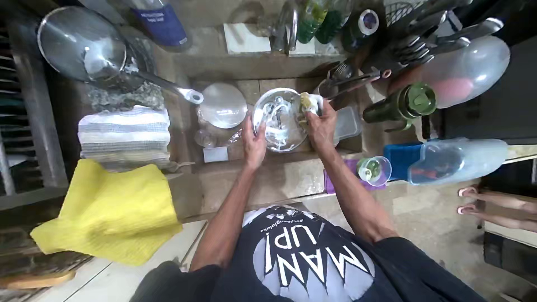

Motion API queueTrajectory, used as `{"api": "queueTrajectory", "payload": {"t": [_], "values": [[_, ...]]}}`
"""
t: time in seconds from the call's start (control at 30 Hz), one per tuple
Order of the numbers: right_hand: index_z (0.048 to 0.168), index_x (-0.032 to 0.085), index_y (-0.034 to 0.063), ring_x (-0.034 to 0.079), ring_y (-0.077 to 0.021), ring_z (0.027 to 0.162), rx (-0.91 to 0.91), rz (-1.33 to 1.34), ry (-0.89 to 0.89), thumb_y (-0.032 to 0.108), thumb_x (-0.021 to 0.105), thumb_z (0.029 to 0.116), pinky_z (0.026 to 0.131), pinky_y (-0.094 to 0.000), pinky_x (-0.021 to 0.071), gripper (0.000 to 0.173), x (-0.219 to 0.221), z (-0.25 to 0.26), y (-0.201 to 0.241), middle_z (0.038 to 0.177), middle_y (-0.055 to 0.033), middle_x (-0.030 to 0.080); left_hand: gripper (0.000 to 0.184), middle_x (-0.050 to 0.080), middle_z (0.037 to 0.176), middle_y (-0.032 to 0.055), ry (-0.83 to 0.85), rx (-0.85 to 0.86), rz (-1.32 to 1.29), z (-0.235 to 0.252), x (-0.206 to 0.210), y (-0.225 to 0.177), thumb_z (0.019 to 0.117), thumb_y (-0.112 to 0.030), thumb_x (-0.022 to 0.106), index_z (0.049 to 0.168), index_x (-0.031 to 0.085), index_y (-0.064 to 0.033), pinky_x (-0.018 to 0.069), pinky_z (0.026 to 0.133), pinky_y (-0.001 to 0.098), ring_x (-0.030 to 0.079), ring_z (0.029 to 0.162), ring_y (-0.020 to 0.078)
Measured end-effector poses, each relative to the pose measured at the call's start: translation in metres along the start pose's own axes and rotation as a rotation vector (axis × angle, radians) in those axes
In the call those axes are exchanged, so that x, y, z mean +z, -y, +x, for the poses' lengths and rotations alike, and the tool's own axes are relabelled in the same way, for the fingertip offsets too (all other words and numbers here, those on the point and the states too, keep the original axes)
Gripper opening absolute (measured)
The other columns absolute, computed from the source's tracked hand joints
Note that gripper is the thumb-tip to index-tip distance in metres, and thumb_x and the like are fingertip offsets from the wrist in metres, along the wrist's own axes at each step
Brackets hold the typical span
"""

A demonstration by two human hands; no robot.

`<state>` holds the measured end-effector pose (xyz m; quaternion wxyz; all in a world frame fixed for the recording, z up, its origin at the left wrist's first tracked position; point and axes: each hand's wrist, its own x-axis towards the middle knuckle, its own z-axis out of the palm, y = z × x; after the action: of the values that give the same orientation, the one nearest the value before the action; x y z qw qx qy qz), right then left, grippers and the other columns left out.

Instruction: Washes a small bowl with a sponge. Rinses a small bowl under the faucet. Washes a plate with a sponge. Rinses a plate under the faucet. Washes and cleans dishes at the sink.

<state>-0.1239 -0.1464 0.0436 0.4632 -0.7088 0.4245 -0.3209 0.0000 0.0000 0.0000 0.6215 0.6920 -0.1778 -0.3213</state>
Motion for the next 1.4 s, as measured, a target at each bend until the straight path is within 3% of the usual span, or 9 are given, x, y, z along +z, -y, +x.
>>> {"api": "queueTrajectory", "payload": {"t": [0.4, 0.57, 0.63, 0.73, 0.8, 0.93, 1.03, 1.23, 1.4], "values": [[0.128, 0.066, 0.0093, 0.070, -0.0229, 0.100, -0.236, -0.324, 0.586, 0.012, 0.072, 0.0916, 0.090, -0.0500, 0.0577, 0.037, -0.032, 0.031, 0.043, 0.116, -0.0117, 0.071, 0.017, 0.075, 0.094, 0.0133, 0.415, 0.372, 0.311, 0.073, -0.017, -0.054, 0.0899, -0.013, 0.076, 0.097, 0.075, 0.0021, 0.0588, 0.087, 0.0393, 0.072, 0.088, 0.0182], [0.127, 0.066, 0.0044, 0.069, -0.0327, 0.101, -0.428, -0.378, 0.440, 0.010, 0.070, 0.0877, 0.088, -0.0582, 0.0544, 0.040, -0.037, 0.031, 0.051, 0.115, -0.0183, 0.070, 0.068, 0.063, 0.135, 0.0142, 0.223, -0.386, -0.236, 0.024, -0.017, -0.039, 0.1062, -0.063, 0.031, 0.144, 0.055, -0.0111, 0.0529, 0.098, 0.0515, 0.062, 0.120, 0.0273], [0.126, 0.066, 0.0010, 0.069, -0.0339, 0.107, -0.567, -0.403, 0.479, 0.006, 0.069, 0.0863, 0.092, -0.0556, 0.0540, 0.040, -0.038, 0.033, 0.059, 0.119, -0.0198, 0.069, 0.066, 0.064, 0.133, 0.0147, 0.357, -0.530, -0.490, 0.018, -0.019, -0.017, 0.1061, -0.063, 0.023, 0.148, 0.048, -0.0185, 0.0583, 0.086, 0.0546, 0.066, 0.111, 0.0321], [0.124, 0.067, -0.0002, 0.069, -0.0331, 0.109, -0.685, -0.395, 0.547, 0.006, 0.066, 0.0864, 0.093, -0.0538, 0.0545, 0.038, -0.036, 0.036, 0.067, 0.122, -0.0195, 0.069, 0.037, 0.068, 0.117, 0.0135, 0.565, -0.496, -0.631, 0.016, -0.027, -0.018, 0.1122, -0.027, 0.033, 0.141, 0.051, -0.0112, 0.0614, 0.084, 0.0459, 0.070, 0.100, 0.0272], [0.124, 0.067, -0.0012, 0.068, -0.0311, 0.111, -0.710, -0.356, 0.580, 0.007, 0.062, 0.0870, 0.094, -0.0518, 0.0542, 0.038, -0.035, 0.039, 0.069, 0.123, -0.0192, 0.069, 0.031, 0.069, 0.097, -0.0015, 0.547, -0.521, -0.467, 0.016, -0.028, -0.045, 0.1114, -0.027, 0.033, 0.122, 0.059, -0.0144, 0.0573, 0.075, 0.0270, 0.066, 0.084, 0.0073], [0.122, 0.067, -0.0031, 0.067, -0.0200, 0.112, -0.589, -0.165, 0.556, 0.006, 0.060, 0.0913, 0.100, -0.0401, 0.0544, 0.033, -0.033, 0.034, 0.058, 0.121, -0.0158, 0.068, 0.034, 0.067, 0.103, 0.0062, 0.563, -0.442, -0.129, 0.029, -0.022, -0.090, 0.1083, -0.025, 0.051, 0.136, 0.059, -0.0079, 0.0520, 0.065, 0.0253, 0.059, 0.075, 0.0068], [0.125, 0.064, -0.0017, 0.066, -0.0165, 0.113, -0.496, -0.047, 0.432, 0.009, 0.062, 0.0924, 0.099, -0.0387, 0.0555, 0.034, -0.025, 0.033, 0.052, 0.122, -0.0134, 0.068, 0.029, 0.065, 0.090, 0.0048, 0.486, -0.296, -0.088, 0.055, -0.024, -0.092, 0.1057, -0.024, 0.057, 0.122, 0.064, -0.0010, 0.0441, 0.052, 0.0203, 0.051, 0.060, 0.0036], [0.127, 0.062, 0.0006, 0.069, -0.0121, 0.101, -0.278, 0.080, 0.233, 0.009, 0.064, 0.0936, 0.086, -0.0344, 0.0599, 0.035, -0.009, 0.024, 0.031, 0.119, -0.0089, 0.070, 0.027, 0.072, 0.094, 0.0133, 0.098, 0.289, 0.510, 0.114, -0.122, -0.181, 0.0987, -0.023, 0.067, 0.106, 0.071, 0.0031, 0.0572, 0.085, 0.0402, 0.069, 0.086, 0.0183], [0.122, 0.062, -0.0067, 0.070, -0.0069, 0.092, -0.049, 0.108, 0.263, 0.006, 0.063, 0.0911, 0.084, -0.0289, 0.0608, 0.034, -0.003, -0.004, -0.002, 0.105, -0.0069, 0.072, 0.040, 0.071, 0.113, 0.0167, -0.231, 0.190, 0.789, 0.165, -0.248, -0.211, 0.1016, -0.037, 0.061, 0.120, 0.069, -0.0023, 0.0527, 0.098, 0.0449, 0.068, 0.105, 0.0231]]}}
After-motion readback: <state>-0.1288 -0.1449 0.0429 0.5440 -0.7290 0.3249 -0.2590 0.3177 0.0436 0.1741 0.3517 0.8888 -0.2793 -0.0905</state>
